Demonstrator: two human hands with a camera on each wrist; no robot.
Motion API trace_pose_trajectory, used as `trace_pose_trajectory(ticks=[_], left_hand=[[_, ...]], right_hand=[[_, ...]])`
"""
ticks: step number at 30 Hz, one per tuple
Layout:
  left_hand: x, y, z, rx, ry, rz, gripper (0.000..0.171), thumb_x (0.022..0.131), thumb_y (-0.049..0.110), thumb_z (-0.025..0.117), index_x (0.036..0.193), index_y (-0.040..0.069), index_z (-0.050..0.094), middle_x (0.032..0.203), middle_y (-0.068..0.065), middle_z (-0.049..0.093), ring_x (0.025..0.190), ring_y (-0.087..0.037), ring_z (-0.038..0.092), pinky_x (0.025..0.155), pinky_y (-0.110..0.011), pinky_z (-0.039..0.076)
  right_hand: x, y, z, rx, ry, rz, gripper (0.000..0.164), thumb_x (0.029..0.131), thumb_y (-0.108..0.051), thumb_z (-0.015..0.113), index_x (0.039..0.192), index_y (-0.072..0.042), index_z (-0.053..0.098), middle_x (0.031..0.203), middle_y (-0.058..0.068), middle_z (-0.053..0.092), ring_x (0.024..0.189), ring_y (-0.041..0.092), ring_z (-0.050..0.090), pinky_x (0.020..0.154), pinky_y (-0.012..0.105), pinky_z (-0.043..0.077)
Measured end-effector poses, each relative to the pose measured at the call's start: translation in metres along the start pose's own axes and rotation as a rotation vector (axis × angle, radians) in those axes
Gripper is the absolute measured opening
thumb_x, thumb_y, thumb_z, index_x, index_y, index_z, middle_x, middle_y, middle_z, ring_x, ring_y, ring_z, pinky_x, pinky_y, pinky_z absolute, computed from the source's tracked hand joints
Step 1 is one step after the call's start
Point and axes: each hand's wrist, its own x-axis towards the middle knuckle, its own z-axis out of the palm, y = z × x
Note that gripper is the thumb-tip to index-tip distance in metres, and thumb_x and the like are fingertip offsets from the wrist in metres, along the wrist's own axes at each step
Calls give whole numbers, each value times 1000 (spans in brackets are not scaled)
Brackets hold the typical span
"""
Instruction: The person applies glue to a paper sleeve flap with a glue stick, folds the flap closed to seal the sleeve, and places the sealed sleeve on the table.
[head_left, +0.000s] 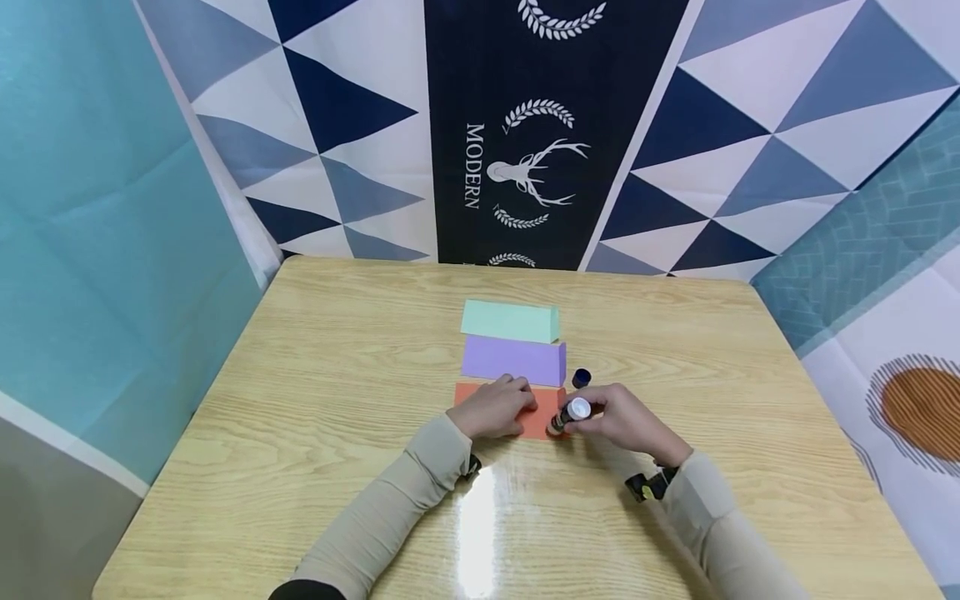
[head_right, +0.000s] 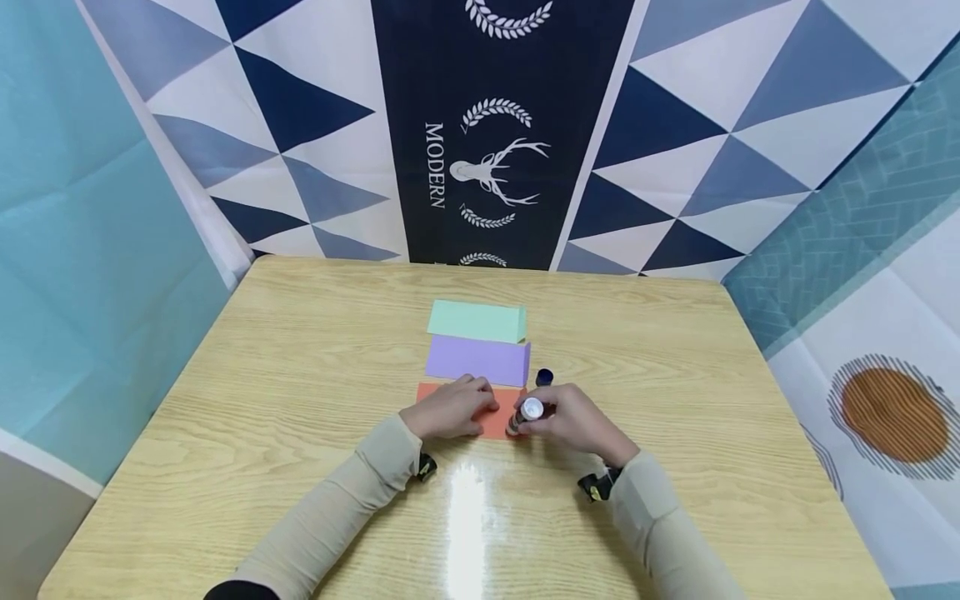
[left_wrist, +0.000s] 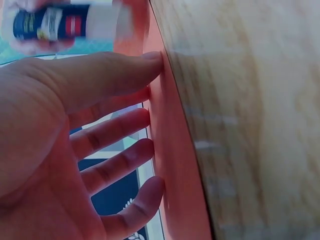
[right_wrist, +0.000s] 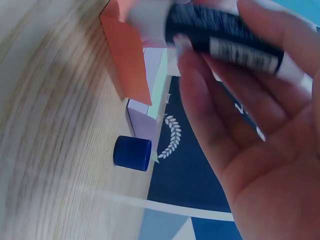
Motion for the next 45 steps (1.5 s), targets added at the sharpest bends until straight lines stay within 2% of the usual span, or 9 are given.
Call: trace_pose_trajectory(ticks=[5, 13, 22, 26, 30, 33, 38, 41, 45], left_hand=[[2, -1, 2, 8, 1, -8, 31, 89, 22, 68, 119, 18, 63, 125, 2, 56, 114, -16, 50, 92, -30, 47], [4, 0, 3, 1, 2, -2, 30, 88, 22, 69, 117, 17, 64, 121, 2, 57, 111, -16, 51, 91, -30, 47], [4, -2, 4, -21, 3, -30, 31, 87, 23, 71, 117, 18, 64, 121, 3, 57, 110, -15, 50, 88, -29, 46], [4, -2, 4, -15, 2, -28, 29, 88, 22, 69, 117, 18, 64, 120, 3, 57, 108, -15, 50, 87, -29, 46], [4, -2, 4, -16, -4, -25, 29, 89, 21, 68, 117, 18, 64, 121, 3, 57, 109, -15, 49, 88, -30, 46], [4, -3, 3, -21, -2, -26, 29, 88, 21, 69, 116, 18, 64, 122, 3, 57, 110, -16, 49, 89, -30, 46], [4, -4, 3, -24, 5, -23, 30, 86, 20, 70, 116, 17, 64, 123, 2, 57, 112, -17, 50, 90, -31, 47], [5, -4, 4, -27, 1, -20, 31, 86, 20, 70, 116, 17, 65, 123, 2, 57, 112, -17, 49, 90, -31, 47], [5, -4, 4, -33, 1, -24, 31, 86, 21, 70, 116, 18, 65, 122, 3, 56, 110, -16, 49, 89, -31, 47]], right_hand=[[10, 0, 3, -25, 124, 28, 27, 81, -9, 78, 106, -2, 73, 98, 9, 74, 85, 13, 65, 71, 22, 53], [22, 5, 11, -56, 159, -7, 24, 82, -5, 76, 105, -1, 72, 102, 12, 73, 88, 18, 65, 74, 32, 55], [10, 1, 12, -108, 58, -80, 22, 81, -7, 77, 102, -11, 74, 98, 0, 74, 91, 16, 67, 79, 32, 55], [2, -2, 10, -103, -8, -126, 19, 81, -8, 77, 99, -12, 74, 97, -3, 74, 92, 10, 66, 81, 29, 54], [-2, -4, 5, -59, -39, -93, 19, 81, -10, 77, 100, -11, 73, 96, -2, 73, 89, 6, 65, 78, 25, 53], [3, -5, 3, -46, 21, -42, 22, 82, -9, 76, 103, -7, 73, 97, 2, 73, 87, 9, 64, 75, 25, 53], [18, -2, 5, -83, 146, -33, 24, 82, -7, 76, 105, -1, 73, 99, 9, 73, 85, 15, 65, 73, 28, 54], [23, 1, 8, -101, 166, -35, 23, 82, -7, 76, 104, -2, 73, 101, 11, 73, 87, 18, 66, 75, 33, 55], [24, 3, 12, -119, 150, -49, 23, 82, -6, 76, 105, -2, 73, 101, 11, 73, 90, 21, 66, 78, 39, 55]])
